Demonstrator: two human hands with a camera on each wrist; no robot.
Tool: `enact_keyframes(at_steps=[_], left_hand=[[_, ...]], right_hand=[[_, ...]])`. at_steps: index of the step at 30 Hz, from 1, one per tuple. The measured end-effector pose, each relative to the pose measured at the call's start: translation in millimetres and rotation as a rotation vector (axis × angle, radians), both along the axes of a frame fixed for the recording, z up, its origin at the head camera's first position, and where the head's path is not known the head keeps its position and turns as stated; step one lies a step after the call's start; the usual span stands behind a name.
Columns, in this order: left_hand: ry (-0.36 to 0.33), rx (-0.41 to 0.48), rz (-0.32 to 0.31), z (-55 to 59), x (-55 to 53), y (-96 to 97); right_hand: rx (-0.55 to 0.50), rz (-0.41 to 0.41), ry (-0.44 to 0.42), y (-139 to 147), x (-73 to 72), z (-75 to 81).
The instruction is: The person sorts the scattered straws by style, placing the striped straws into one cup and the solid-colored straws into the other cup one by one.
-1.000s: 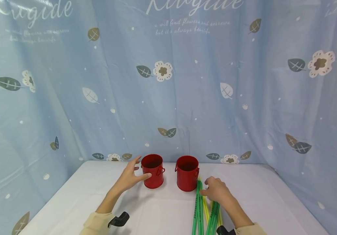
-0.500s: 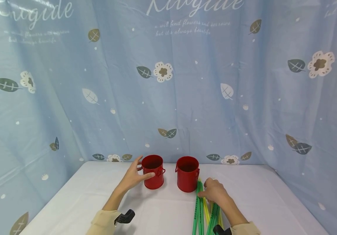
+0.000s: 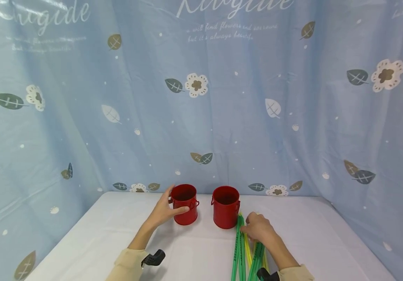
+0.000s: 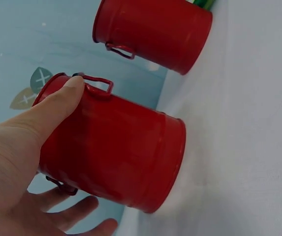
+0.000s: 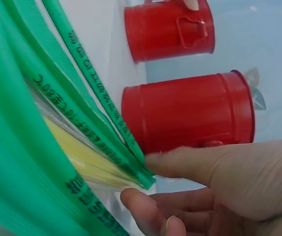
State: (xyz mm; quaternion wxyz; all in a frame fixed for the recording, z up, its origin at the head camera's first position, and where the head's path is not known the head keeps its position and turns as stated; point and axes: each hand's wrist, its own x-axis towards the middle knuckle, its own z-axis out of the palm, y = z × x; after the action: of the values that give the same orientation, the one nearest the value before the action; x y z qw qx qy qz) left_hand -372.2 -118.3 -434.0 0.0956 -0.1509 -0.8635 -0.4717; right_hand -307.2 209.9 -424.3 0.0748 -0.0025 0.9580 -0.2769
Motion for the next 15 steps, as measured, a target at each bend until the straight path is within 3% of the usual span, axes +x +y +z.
enact_keyframes(at_steps=[15], left_hand=[[0.030, 0.010, 0.018, -5.0, -0.2, 4.1]], right_hand=[[0.018, 0.017, 0.008, 2.2, 4.8, -3.0]])
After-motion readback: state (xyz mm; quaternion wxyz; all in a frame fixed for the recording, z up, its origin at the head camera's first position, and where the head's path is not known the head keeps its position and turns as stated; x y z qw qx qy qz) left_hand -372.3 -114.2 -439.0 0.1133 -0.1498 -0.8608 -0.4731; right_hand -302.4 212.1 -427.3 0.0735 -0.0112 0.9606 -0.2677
